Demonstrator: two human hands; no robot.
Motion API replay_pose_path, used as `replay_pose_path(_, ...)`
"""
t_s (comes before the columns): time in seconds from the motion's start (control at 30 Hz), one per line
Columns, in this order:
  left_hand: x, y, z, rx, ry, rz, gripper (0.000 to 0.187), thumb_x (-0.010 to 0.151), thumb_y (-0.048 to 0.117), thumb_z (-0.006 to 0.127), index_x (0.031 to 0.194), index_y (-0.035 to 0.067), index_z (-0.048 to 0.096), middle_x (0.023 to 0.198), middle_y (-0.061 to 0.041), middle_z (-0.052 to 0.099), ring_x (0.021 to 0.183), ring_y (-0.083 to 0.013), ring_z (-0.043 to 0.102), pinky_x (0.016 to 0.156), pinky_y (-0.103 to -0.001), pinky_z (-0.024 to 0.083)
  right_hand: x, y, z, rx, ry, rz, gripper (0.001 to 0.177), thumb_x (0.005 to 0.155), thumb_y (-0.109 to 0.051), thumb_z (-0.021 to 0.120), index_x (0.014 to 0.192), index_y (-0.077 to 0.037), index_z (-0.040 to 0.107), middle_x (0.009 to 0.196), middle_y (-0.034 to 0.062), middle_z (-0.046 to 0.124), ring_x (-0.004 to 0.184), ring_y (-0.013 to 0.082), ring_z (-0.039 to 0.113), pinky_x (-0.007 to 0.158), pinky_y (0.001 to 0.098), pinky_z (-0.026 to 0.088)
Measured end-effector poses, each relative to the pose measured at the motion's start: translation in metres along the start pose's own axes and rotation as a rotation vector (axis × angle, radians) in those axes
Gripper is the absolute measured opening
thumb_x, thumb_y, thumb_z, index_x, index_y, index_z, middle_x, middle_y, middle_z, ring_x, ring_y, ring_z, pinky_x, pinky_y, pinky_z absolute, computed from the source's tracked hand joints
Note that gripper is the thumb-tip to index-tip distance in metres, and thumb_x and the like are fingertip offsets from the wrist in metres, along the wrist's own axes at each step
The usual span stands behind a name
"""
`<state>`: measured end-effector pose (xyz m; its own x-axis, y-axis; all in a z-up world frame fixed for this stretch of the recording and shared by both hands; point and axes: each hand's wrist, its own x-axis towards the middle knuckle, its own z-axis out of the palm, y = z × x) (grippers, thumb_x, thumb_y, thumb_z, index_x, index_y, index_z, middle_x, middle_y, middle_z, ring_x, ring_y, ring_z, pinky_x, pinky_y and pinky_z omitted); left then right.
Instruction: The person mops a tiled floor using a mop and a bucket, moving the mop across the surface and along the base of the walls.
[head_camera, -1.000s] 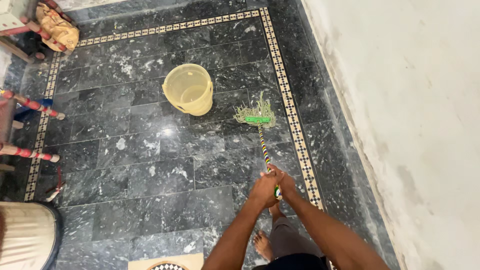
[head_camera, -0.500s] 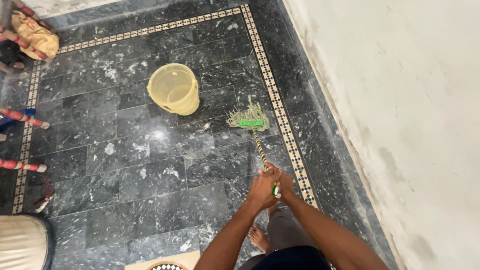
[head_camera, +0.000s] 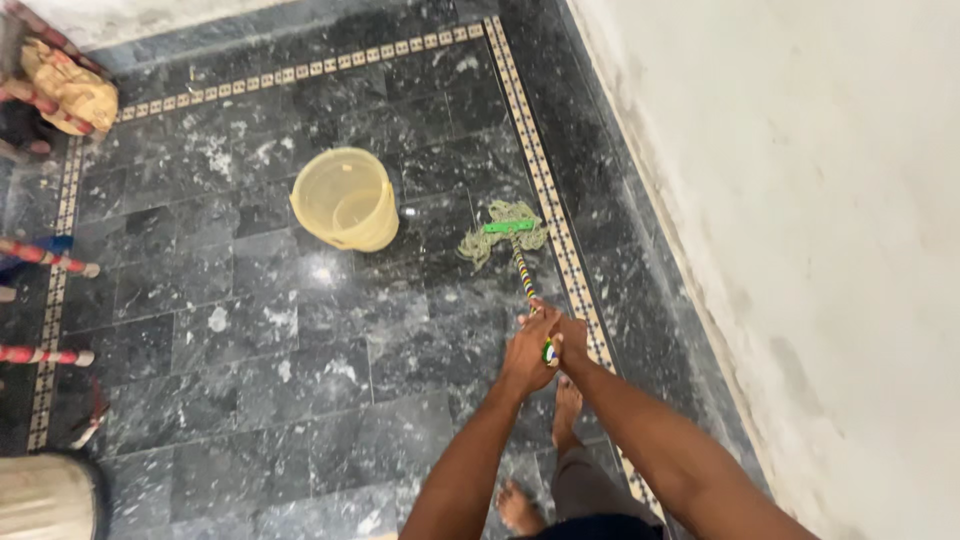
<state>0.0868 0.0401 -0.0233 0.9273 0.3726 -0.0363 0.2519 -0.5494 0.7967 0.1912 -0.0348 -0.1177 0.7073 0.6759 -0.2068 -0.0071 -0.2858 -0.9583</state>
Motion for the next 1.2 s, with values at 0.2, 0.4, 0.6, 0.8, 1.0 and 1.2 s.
replay_pose_path(0.2,0.078,-0.025,0.018,-0.023,0.179,0.175,0.052,0.103,0.036,0.055,0.144,0.004,0.054,0.146,-0.025,0.057,0.141,-0.0419,0.052,0.119,-0.046,0.04,0.07,-0.001,-0.036,-0.518,-0.006,-0.091,0.054,0.096,-0.043,0.054,0.146,-0.022,0.059,0.115,-0.0004,0.076,0.097,0.017,0.071,0.083,0.0326,0.055)
replay_pose_path(0.4,0.159,-0.028,0.02,-0.085,0.183,0.049,0.063,0.099,0.045,0.054,0.146,0.002,0.051,0.148,-0.025,0.054,0.139,-0.0421,0.049,0.116,-0.045,0.038,0.146,0.011,-0.053,0.601,-0.208,-0.231,0.065,0.098,-0.049,0.056,0.143,-0.003,0.055,0.124,0.0053,0.07,0.117,0.0201,0.067,0.101,0.0337,0.052)
replay_pose_path(0.6,0.216,-0.025,-0.002,-0.035,0.068,-0.069,0.092,0.095,0.066,0.048,0.161,0.006,0.025,0.163,-0.021,0.032,0.153,-0.036,0.029,0.123,-0.056,0.014,0.17,-0.027,-0.075,0.019,0.027,-0.242,0.055,0.097,-0.037,0.056,0.138,-0.001,0.063,0.122,0.0094,0.074,0.112,0.0189,0.069,0.095,0.0328,0.052)
replay_pose_path(0.8,0.238,0.043,-0.04,0.41,-0.133,-0.17,0.102,0.086,0.086,0.039,0.16,0.017,0.027,0.169,-0.016,0.019,0.158,-0.0357,0.015,0.125,-0.06,0.003,0.205,-0.054,-0.104,-0.307,-0.05,-0.352,0.051,0.086,-0.037,0.068,0.122,-0.002,0.064,0.108,0.0198,0.073,0.097,0.0322,0.072,0.081,0.042,0.058)
replay_pose_path(1.0,0.247,0.054,-0.053,0.252,-0.087,-0.123,0.125,0.073,0.093,0.052,0.161,0.008,0.025,0.166,-0.022,0.024,0.155,-0.0383,0.022,0.123,-0.052,0.02,0.239,-0.028,-0.109,-0.481,-0.03,-0.411,0.039,0.09,-0.034,0.063,0.115,-0.004,0.067,0.097,0.0205,0.074,0.086,0.0393,0.072,0.074,0.0452,0.056)
replay_pose_path(1.2,0.208,0.006,-0.024,-0.162,0.151,-0.023,0.116,0.072,0.083,0.066,0.157,0.009,0.036,0.162,-0.023,0.037,0.149,-0.0392,0.037,0.118,-0.048,0.034,0.222,-0.053,-0.118,-0.482,-0.027,-0.628,0.027,0.091,-0.026,0.066,0.11,-0.007,0.067,0.097,0.0188,0.074,0.085,0.0388,0.073,0.073,0.0445,0.058)
